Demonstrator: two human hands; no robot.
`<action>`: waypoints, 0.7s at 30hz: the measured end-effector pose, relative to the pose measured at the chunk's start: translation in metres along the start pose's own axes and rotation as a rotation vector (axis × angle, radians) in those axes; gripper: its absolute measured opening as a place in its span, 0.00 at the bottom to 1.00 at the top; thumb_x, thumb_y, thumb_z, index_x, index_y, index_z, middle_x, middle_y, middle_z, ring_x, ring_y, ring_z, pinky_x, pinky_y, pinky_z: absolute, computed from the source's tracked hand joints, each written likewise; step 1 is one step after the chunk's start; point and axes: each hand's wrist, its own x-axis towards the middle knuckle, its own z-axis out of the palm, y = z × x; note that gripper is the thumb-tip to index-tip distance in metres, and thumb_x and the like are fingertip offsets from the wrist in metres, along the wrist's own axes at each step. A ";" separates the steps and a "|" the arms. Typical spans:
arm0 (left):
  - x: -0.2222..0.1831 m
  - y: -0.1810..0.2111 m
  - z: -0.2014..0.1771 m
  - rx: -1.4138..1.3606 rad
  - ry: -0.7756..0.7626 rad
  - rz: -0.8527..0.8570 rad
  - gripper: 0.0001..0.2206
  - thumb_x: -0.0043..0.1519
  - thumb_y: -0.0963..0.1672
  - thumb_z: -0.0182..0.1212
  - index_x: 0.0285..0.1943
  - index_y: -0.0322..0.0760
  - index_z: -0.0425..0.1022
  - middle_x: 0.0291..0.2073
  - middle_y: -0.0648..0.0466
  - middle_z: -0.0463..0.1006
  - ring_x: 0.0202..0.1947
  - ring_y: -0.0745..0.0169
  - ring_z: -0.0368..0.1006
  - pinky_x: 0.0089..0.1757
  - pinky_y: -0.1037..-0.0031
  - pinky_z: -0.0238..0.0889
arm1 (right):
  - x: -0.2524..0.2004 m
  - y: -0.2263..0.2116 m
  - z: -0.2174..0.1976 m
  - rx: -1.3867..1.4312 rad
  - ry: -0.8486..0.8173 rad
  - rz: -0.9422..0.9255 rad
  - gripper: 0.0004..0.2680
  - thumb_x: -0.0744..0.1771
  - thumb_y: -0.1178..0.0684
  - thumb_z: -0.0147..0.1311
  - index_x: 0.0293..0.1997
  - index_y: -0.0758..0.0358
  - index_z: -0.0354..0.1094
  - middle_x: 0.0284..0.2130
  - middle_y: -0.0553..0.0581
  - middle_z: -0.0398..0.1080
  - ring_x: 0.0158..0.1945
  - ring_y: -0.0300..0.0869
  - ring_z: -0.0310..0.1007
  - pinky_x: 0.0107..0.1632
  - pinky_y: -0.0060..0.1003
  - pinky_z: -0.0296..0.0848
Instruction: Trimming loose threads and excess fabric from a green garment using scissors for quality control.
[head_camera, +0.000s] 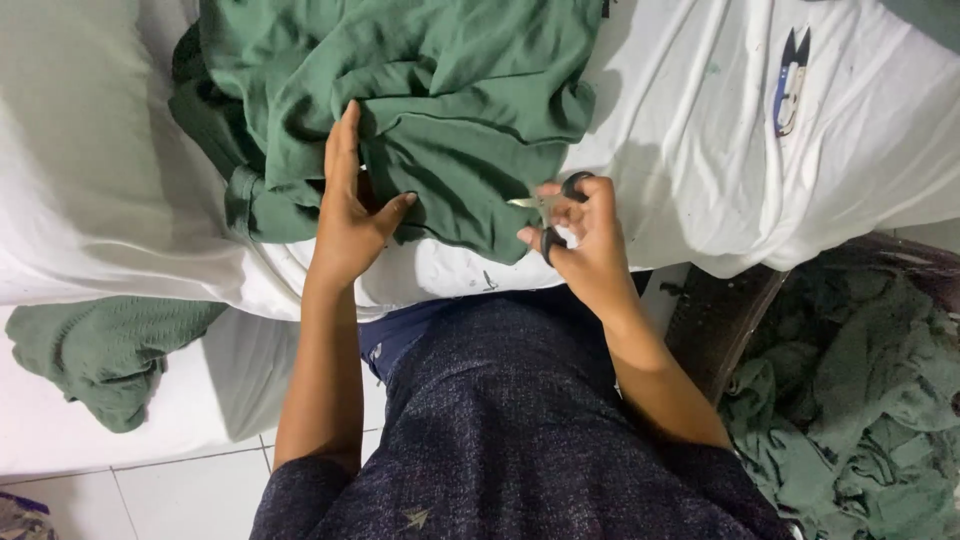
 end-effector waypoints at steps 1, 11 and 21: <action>-0.001 -0.002 0.000 0.008 0.000 -0.023 0.46 0.61 0.30 0.68 0.85 0.47 0.45 0.80 0.35 0.38 0.78 0.30 0.36 0.69 0.45 0.43 | 0.002 0.000 -0.002 0.066 0.033 -0.010 0.22 0.62 0.62 0.71 0.53 0.64 0.53 0.49 0.62 0.74 0.42 0.40 0.73 0.48 0.34 0.73; -0.015 -0.016 0.001 0.091 0.074 0.049 0.41 0.57 0.31 0.72 0.79 0.44 0.60 0.77 0.41 0.48 0.76 0.34 0.49 0.67 0.51 0.52 | -0.002 0.009 0.016 0.021 -0.112 0.084 0.23 0.62 0.67 0.67 0.56 0.73 0.51 0.46 0.70 0.72 0.40 0.55 0.80 0.41 0.44 0.80; -0.047 0.006 0.048 0.383 0.142 0.359 0.34 0.51 0.58 0.76 0.58 0.35 0.75 0.59 0.39 0.69 0.67 0.30 0.59 0.67 0.42 0.44 | 0.042 0.013 0.004 0.030 0.198 -0.157 0.18 0.64 0.59 0.70 0.49 0.67 0.57 0.33 0.61 0.69 0.34 0.43 0.75 0.39 0.37 0.75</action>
